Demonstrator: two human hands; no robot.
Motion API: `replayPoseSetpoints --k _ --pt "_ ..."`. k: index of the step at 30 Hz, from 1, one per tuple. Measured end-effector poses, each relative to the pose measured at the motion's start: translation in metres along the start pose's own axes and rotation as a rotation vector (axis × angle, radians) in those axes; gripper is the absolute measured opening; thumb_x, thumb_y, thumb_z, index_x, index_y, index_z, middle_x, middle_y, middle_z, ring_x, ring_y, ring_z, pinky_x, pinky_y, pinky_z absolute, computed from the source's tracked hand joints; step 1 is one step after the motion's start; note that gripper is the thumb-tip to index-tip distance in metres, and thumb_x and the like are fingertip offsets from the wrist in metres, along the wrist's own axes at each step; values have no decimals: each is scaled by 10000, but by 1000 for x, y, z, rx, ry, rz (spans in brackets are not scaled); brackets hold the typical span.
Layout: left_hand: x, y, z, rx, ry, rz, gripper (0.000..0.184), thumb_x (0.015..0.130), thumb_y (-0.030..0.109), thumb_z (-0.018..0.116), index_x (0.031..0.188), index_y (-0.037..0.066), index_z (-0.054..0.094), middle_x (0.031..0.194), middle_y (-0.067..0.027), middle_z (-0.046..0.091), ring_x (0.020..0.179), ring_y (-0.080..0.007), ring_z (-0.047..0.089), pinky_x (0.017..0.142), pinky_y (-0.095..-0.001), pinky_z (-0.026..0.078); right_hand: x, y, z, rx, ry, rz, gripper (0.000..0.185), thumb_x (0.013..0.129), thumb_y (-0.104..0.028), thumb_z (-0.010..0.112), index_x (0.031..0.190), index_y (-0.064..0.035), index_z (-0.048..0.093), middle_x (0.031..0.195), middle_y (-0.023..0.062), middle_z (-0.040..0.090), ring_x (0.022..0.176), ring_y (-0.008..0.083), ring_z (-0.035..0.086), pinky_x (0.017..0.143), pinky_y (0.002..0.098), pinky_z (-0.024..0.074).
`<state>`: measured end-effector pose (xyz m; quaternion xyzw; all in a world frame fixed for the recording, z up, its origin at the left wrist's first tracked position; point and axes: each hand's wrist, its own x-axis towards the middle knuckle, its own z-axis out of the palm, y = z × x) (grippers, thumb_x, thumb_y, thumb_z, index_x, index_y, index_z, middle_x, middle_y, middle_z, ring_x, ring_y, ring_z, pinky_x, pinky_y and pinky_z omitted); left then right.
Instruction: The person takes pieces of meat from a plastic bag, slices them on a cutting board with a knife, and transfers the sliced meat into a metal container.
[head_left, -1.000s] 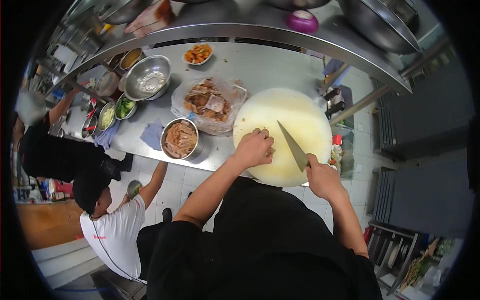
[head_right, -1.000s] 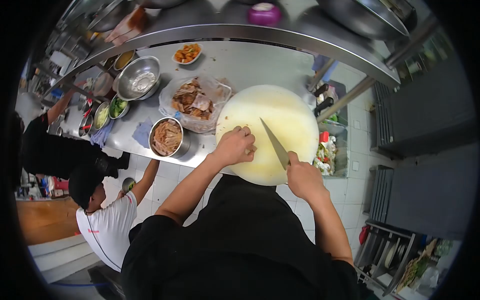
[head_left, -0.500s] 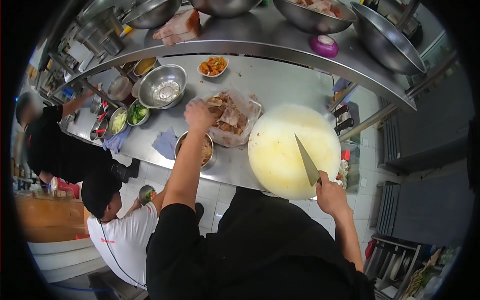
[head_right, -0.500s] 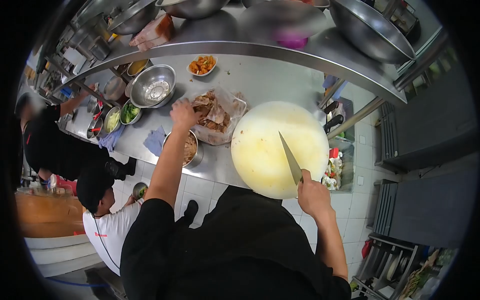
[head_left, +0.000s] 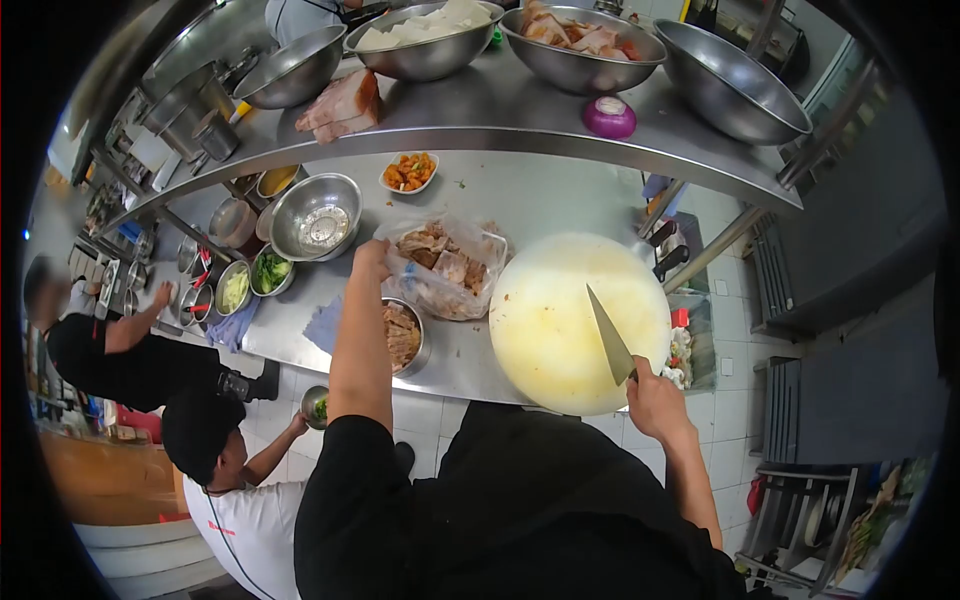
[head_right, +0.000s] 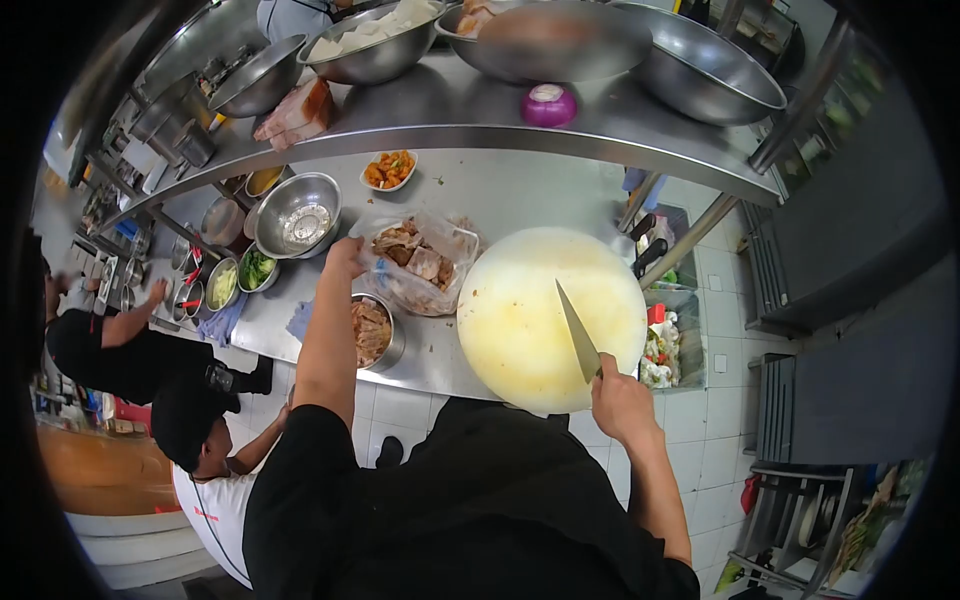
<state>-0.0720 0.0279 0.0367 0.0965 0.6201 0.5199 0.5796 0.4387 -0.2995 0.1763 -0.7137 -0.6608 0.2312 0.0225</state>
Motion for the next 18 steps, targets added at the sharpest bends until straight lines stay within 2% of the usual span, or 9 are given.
replayPoseSetpoints --k 1,3,6,7,9,11,12,17,18 --pt "7 -1 8 2 -7 4 153 1035 196 669 1024 44 656 968 -106 659 760 -235 632 656 -477 564 0 1 0 2 7 3 411 1043 -212 542 1400 -26 462 923 323 730 887 520 717 817 618 546" --pt "36 -3 24 -316 -85 -14 206 1089 210 590 1205 41 602 1040 -102 616 834 -234 626 711 -455 559 0 1 0 2 -2 3 408 1045 -213 538 1400 -28 466 928 325 730 890 522 716 816 617 546" --pt "42 -15 71 -100 -180 100 238 1107 249 566 1232 50 604 1053 -100 631 824 -260 613 765 -458 571 1 3 -1 9 -5 -11 409 1045 -215 536 1402 -26 469 933 327 731 901 526 713 826 618 543" --pt "49 -22 82 -226 -568 -102 278 1110 277 567 1265 49 599 1081 -110 644 842 -276 614 790 -467 570 3 2 -3 6 -5 -12 409 1045 -215 536 1402 -26 469 933 327 731 901 526 713 826 618 543" --pt "29 -32 97 -358 -952 -315 318 1112 305 568 1298 49 595 1109 -120 656 861 -293 616 815 -475 568 3 1 -6 3 -21 -13 412 1044 -214 537 1405 -27 470 937 328 730 911 528 710 840 621 537" --pt "-40 -15 100 -191 -293 86 253 1095 295 621 1117 46 663 916 -94 655 762 -252 650 664 -400 541 2 3 -4 2 -27 -1 415 1043 -212 538 1408 -26 468 936 328 730 911 528 709 842 621 534" --pt "-24 -15 88 -301 -280 34 323 1088 320 639 1174 10 665 1044 -114 693 932 -267 685 798 -429 569 3 3 -2 9 -27 9 417 1043 -210 539 1410 -26 466 935 328 729 911 528 708 844 621 530" --pt "-86 -3 87 55 -487 2 420 1047 359 696 1203 -30 668 1099 -108 685 987 -253 630 873 -416 529 6 9 -1 47 -2 -16 418 1040 -207 544 1410 -29 465 925 327 728 904 527 707 841 620 529" --pt "-56 -6 71 197 -358 134 460 1038 377 697 1247 -30 659 1115 -106 689 989 -251 629 895 -418 529 6 10 -2 51 8 -34 418 1039 -206 546 1409 -30 465 922 328 728 904 526 707 841 619 530"
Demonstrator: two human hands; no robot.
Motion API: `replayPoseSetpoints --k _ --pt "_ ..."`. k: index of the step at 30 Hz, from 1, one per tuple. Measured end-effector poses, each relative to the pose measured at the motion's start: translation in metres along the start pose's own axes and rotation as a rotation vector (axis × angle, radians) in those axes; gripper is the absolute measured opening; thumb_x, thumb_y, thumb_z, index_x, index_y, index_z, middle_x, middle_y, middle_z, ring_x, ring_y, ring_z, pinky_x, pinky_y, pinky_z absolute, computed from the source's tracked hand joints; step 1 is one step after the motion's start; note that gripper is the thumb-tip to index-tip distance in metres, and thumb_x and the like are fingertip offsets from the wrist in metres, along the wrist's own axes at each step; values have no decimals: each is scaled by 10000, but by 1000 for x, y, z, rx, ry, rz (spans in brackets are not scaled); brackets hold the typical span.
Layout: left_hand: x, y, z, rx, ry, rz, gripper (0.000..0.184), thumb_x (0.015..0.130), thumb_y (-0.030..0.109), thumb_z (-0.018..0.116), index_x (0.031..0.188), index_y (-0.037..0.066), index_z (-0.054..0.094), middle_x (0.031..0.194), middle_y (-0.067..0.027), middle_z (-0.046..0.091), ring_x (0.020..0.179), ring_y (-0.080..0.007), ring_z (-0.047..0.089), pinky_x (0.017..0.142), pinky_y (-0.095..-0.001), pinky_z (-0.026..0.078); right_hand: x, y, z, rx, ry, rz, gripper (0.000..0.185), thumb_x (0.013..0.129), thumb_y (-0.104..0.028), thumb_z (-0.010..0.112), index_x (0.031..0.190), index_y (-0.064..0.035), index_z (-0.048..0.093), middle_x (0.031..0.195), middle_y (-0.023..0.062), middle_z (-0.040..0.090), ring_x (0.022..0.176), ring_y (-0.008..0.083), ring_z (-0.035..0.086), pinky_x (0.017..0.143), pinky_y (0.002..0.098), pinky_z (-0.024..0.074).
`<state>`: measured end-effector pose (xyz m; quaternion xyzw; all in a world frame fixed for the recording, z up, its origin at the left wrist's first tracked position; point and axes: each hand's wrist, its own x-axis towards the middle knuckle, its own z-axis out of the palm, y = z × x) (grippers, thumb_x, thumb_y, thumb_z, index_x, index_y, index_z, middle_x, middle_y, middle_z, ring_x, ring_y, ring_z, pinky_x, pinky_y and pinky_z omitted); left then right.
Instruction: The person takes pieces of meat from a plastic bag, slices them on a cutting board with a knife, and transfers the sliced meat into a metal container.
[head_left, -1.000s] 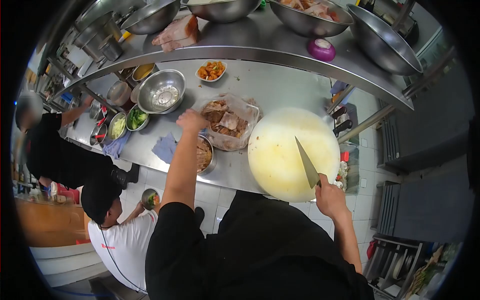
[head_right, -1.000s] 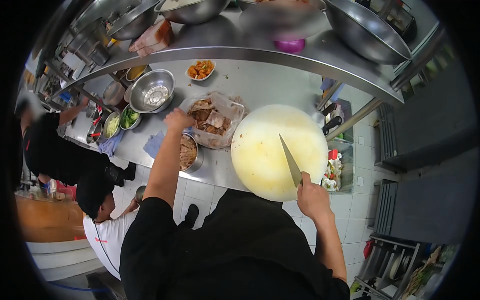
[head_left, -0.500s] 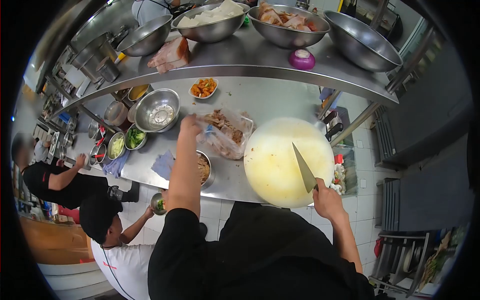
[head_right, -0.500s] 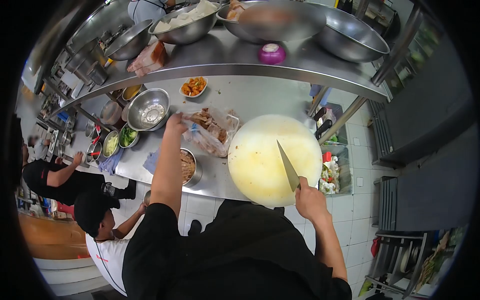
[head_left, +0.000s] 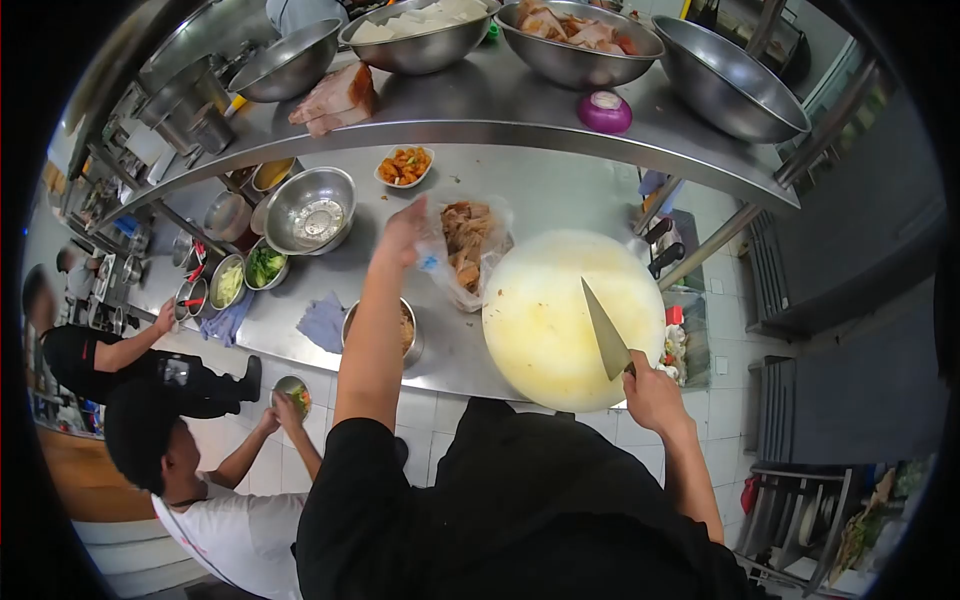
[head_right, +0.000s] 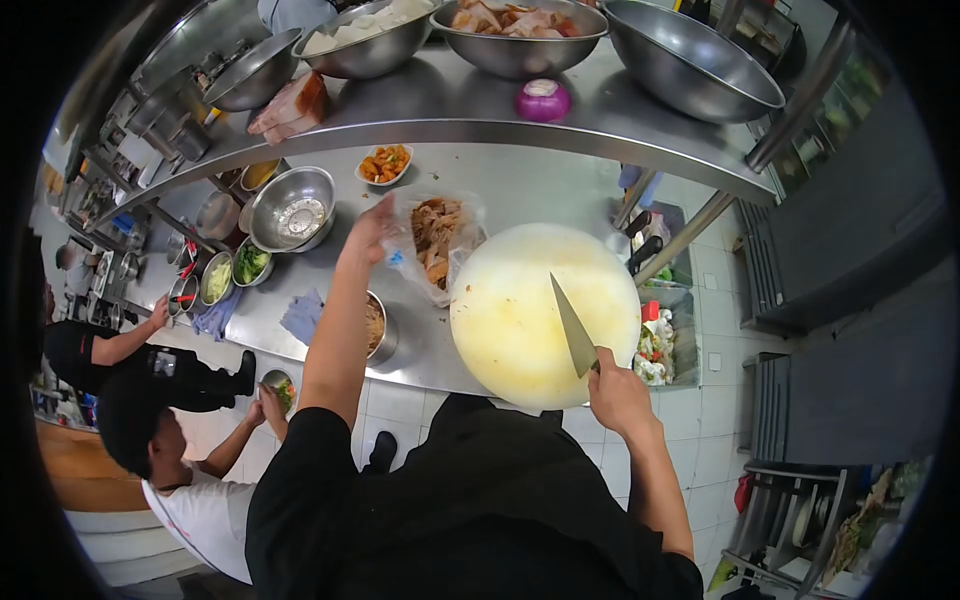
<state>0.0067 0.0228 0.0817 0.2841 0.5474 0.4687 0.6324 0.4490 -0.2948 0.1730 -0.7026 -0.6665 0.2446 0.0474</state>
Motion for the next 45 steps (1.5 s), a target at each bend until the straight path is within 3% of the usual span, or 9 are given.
replayPoseSetpoints --k 7,9,12,15,18,20,31,37,45 --pt "-57 8 -6 1338 942 449 384 934 264 720 1251 48 701 1253 -219 723 1151 -414 677 982 -477 535 2 0 -1 1 -26 37 409 1038 -199 550 1403 -35 467 926 320 732 896 525 708 833 618 534" --pt "-65 11 0 1322 576 767 347 909 222 705 1220 69 712 1272 -195 728 1150 -407 687 951 -509 544 3 0 -1 -5 -33 50 406 1039 -202 550 1401 -37 468 925 317 734 892 525 709 832 618 536" --pt "-28 -21 4 1340 208 479 358 895 213 698 1210 43 710 1243 -207 732 1119 -457 689 915 -544 563 4 -2 0 -24 -32 40 404 1040 -204 551 1400 -42 468 921 319 733 897 522 711 835 617 538" --pt "-14 -83 24 1563 259 474 539 889 286 722 1336 8 606 1027 -266 766 997 -463 729 910 -521 582 3 -8 -2 -45 -23 44 400 1039 -201 553 1396 -41 469 914 316 733 888 520 713 829 616 540" --pt "-18 -109 44 1544 408 941 693 877 349 735 1405 -39 508 1109 -318 735 1052 -469 719 951 -532 573 1 -7 0 -47 -10 38 401 1036 -199 556 1393 -38 470 912 316 734 875 523 712 824 618 539" --pt "-46 -73 60 1298 241 402 719 861 314 731 1457 3 474 1190 -296 716 1128 -485 683 981 -549 557 -2 -7 0 -30 3 32 400 1036 -199 557 1390 -35 471 911 317 734 870 524 711 822 619 539" --pt "22 -64 19 825 512 530 307 828 265 784 1043 45 783 1044 -193 790 993 -370 757 898 -457 590 -3 -2 3 3 18 31 402 1030 -196 566 1385 -32 471 929 318 735 889 534 706 829 623 535" --pt "-78 -46 61 927 278 668 176 881 193 767 977 49 801 906 -142 799 821 -288 772 776 -392 597 -1 8 8 30 24 17 400 1030 -195 570 1381 -34 466 922 324 732 880 539 705 828 626 534" --pt "-142 -89 124 832 -224 346 157 884 188 737 942 58 803 898 -178 786 863 -336 770 798 -434 598 9 15 5 1 12 -50 379 1024 -189 578 1348 -23 473 906 335 727 864 551 701 807 638 532"
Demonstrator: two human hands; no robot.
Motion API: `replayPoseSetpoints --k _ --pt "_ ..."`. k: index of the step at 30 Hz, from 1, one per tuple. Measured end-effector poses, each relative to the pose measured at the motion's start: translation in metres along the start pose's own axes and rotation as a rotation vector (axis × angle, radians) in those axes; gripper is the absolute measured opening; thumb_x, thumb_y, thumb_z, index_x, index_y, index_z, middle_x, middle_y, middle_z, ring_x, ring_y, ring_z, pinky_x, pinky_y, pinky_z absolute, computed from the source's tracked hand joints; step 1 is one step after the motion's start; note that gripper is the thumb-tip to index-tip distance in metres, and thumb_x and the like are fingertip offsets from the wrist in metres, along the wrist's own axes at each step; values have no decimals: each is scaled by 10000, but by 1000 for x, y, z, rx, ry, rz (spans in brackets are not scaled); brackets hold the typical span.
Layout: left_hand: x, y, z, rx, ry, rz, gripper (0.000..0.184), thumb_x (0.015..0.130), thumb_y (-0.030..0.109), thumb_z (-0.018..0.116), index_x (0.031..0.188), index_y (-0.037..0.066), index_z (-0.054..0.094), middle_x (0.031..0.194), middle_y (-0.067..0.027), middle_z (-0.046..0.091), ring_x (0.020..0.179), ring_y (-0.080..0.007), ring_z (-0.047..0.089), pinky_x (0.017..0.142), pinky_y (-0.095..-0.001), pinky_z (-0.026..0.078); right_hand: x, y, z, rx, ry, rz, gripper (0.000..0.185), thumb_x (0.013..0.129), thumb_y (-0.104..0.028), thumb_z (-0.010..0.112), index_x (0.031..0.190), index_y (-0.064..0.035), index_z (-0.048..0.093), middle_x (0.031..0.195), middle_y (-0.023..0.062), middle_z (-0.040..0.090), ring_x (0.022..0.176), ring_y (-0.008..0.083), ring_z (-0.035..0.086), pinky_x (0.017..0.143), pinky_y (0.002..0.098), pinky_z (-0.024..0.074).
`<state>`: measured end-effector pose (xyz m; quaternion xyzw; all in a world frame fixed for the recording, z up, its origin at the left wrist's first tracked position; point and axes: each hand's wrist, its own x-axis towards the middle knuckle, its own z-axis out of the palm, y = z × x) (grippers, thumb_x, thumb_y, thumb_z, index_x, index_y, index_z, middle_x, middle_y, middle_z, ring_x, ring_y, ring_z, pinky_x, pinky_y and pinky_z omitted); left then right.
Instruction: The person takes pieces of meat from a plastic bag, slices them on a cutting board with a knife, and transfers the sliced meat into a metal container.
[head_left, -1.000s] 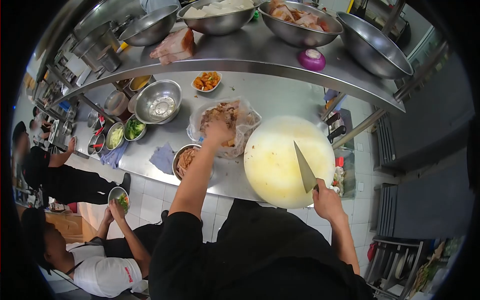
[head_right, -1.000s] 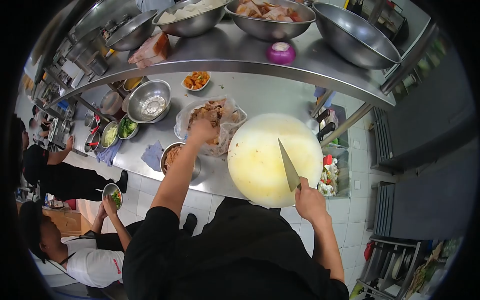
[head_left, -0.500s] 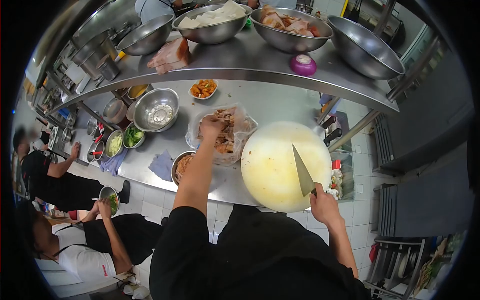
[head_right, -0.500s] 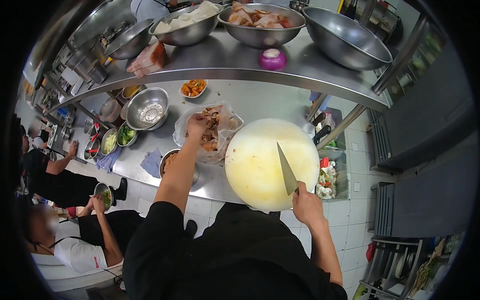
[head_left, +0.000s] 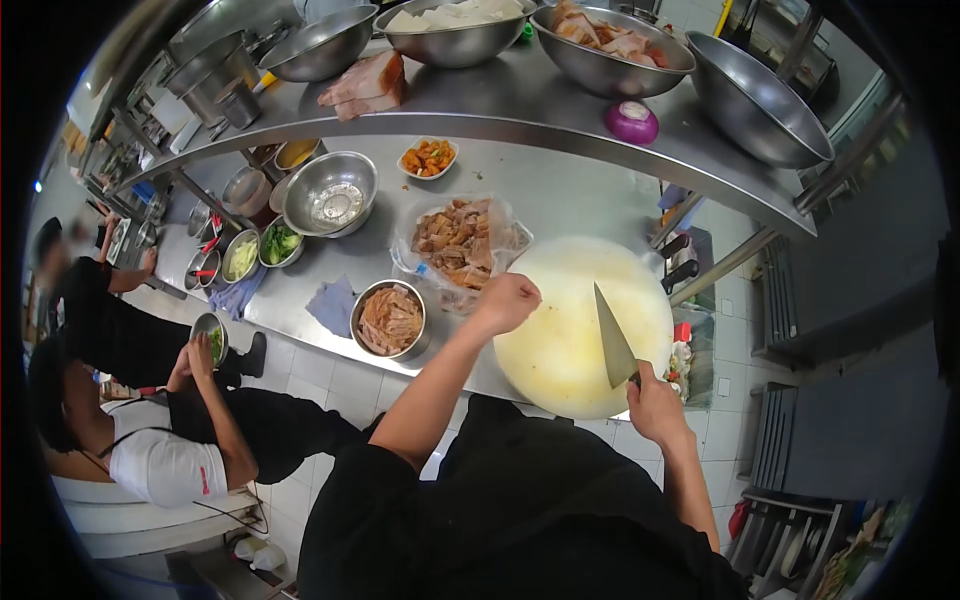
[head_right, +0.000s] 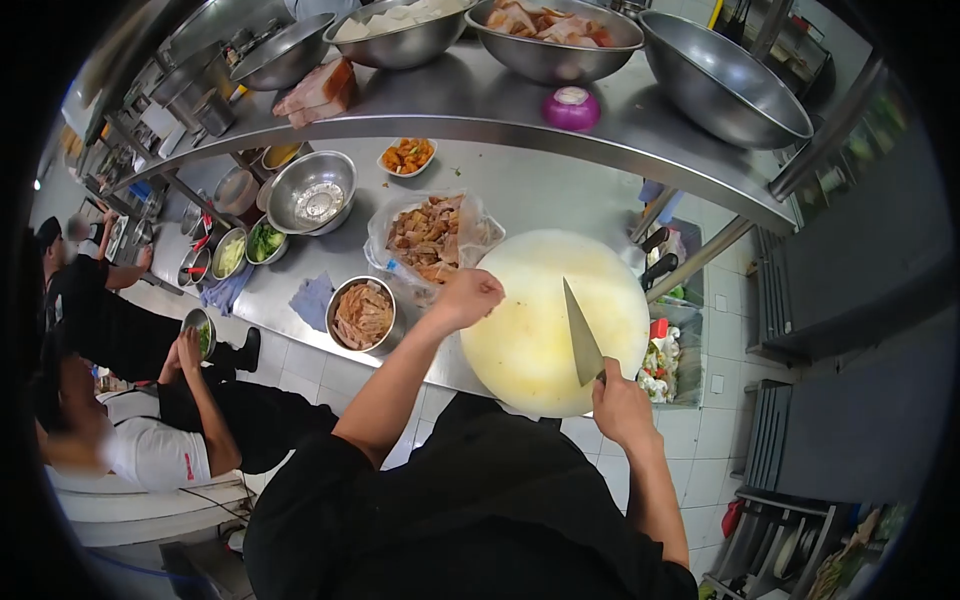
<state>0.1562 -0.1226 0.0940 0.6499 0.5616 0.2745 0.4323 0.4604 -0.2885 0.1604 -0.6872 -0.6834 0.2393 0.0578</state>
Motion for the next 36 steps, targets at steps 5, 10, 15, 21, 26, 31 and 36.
replayPoseSetpoints --k 5,10,15,21,26,31,36 --pt "3 -12 38 220 199 13 170 901 189 732 983 48 779 914 -165 778 885 -370 748 815 -468 583 3 -5 -7 -35 -34 -1 395 1030 -214 568 1371 -38 474 935 331 731 892 543 707 818 641 531" --pt "-15 -5 40 149 295 -8 202 895 151 738 1056 30 732 1004 -196 760 967 -394 720 841 -499 567 3 -6 -9 -25 -61 39 416 1038 -240 555 1395 -44 474 965 327 733 919 534 710 836 643 529" --pt "-31 -9 79 369 264 536 197 867 120 750 1049 49 726 1025 -180 709 967 -395 695 843 -491 565 10 -1 -13 -21 -71 3 396 1035 -221 566 1376 -33 496 954 321 735 912 525 715 822 624 541" --pt "-75 29 105 297 35 338 190 870 117 733 1049 57 715 999 -193 685 954 -411 673 837 -500 560 5 -24 -42 -229 -58 -137 323 1021 -187 589 1274 3 522 850 262 741 822 462 741 747 571 573" --pt "-72 35 98 337 135 358 155 887 92 705 1035 46 712 1003 -196 687 966 -413 664 842 -499 558 4 -39 -60 -366 -93 -251 265 995 -157 601 1197 9 562 843 240 748 790 417 760 708 521 598" --pt "-61 17 103 325 96 480 102 888 62 679 986 36 689 986 -196 684 962 -419 646 862 -503 547 52 -31 -29 -397 -203 -220 217 969 -93 559 1151 20 594 919 254 767 860 405 779 773 502 616" --pt "-66 23 106 324 137 474 102 873 30 682 974 26 683 962 -186 675 949 -405 639 872 -489 530 46 -52 -63 -440 -316 -227 209 974 -94 543 1134 24 606 965 252 774 902 401 781 810 494 617"
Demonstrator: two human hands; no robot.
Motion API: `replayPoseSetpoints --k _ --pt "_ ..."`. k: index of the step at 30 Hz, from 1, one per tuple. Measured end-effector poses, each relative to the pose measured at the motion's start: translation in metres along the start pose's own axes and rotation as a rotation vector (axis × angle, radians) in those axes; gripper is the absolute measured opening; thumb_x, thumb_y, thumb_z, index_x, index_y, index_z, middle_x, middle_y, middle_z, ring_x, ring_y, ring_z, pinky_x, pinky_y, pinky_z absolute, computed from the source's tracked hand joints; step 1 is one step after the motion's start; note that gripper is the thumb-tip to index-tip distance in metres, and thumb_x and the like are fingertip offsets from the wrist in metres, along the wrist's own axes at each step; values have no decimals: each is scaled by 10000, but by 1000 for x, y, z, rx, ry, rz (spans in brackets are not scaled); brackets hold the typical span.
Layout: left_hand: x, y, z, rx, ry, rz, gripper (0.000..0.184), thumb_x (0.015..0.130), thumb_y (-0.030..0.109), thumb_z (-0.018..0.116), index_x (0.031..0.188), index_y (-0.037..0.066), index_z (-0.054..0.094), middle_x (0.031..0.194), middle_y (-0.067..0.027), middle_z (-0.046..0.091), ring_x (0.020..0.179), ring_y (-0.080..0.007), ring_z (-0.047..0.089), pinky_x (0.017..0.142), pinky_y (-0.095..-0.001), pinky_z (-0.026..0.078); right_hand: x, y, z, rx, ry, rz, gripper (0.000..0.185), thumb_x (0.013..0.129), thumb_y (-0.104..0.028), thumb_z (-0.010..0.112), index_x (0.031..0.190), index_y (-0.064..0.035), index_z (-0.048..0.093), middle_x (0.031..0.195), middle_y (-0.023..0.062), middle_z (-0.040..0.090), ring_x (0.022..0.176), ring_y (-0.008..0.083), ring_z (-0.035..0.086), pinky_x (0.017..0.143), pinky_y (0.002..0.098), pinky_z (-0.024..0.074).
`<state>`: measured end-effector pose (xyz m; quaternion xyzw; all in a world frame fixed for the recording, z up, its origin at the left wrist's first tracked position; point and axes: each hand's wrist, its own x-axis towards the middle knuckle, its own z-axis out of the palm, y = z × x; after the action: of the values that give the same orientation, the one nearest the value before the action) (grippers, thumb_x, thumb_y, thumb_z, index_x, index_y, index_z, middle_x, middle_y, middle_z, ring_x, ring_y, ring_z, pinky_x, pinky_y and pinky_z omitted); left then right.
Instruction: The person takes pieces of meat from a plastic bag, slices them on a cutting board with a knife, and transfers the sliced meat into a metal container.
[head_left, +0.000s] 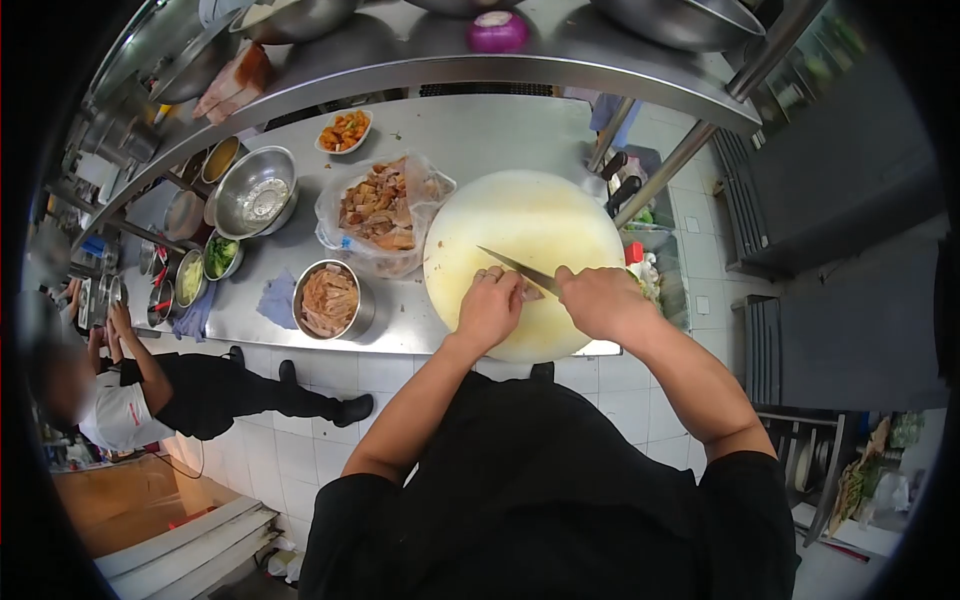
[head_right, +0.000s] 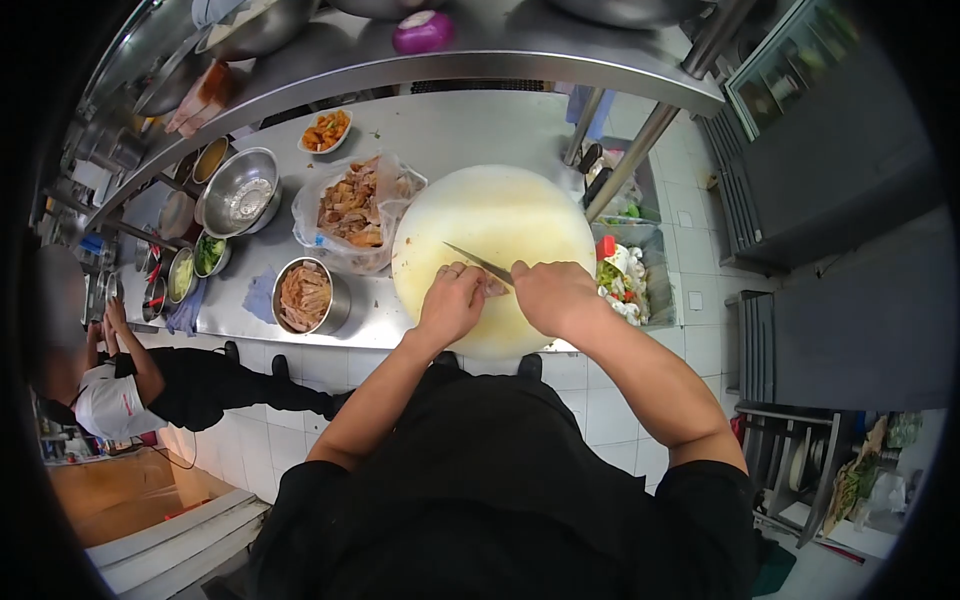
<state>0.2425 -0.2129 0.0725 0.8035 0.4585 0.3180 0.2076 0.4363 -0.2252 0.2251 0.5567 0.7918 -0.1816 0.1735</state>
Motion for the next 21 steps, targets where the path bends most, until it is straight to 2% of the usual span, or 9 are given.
replayPoseSetpoints --k 5,9,12,15,17,19,21 --pt "-4 -7 7 12 22 10 108 858 3 686 964 15 670 963 -178 676 946 -389 637 868 -476 512 16 4 21 51 -6 27 252 992 -111 541 1190 28 614 1012 251 772 961 396 774 850 481 608" --pt "-4 -4 4 11 68 37 121 848 -17 686 963 15 667 934 -171 673 915 -384 635 851 -469 509 14 7 -5 26 -95 8 277 996 -110 539 1227 30 605 1044 247 770 987 402 766 861 491 601" --pt "-8 -6 10 7 94 25 131 844 -29 686 965 16 666 924 -166 673 907 -385 634 849 -467 512 6 -10 -3 39 -73 58 295 994 -113 550 1244 34 600 1043 245 770 983 404 765 857 490 600" --pt "-7 -12 10 -4 116 -2 131 845 -32 687 965 17 665 928 -167 672 909 -389 633 840 -471 516 31 4 26 86 -12 11 297 1009 -132 528 1248 29 602 1058 245 771 995 401 765 867 490 601" --pt "-9 -11 6 -18 134 -36 129 848 -31 688 965 17 665 934 -168 672 912 -390 633 833 -474 517 28 5 11 108 -30 7 291 1005 -132 527 1237 26 606 1059 243 773 998 398 767 872 493 599" --pt "-7 -9 4 -28 126 21 85 864 8 682 944 27 659 914 -179 654 903 -397 623 819 -487 519 27 2 4 130 -44 4 286 1002 -133 526 1227 23 609 1061 240 774 1000 395 768 877 497 598" --pt "-8 -8 5 -17 130 18 85 868 5 679 948 28 658 915 -179 653 903 -398 622 819 -490 518 26 -10 10 79 -26 48 283 1031 -179 535 1219 17 615 1083 236 771 1025 397 759 898 501 589"
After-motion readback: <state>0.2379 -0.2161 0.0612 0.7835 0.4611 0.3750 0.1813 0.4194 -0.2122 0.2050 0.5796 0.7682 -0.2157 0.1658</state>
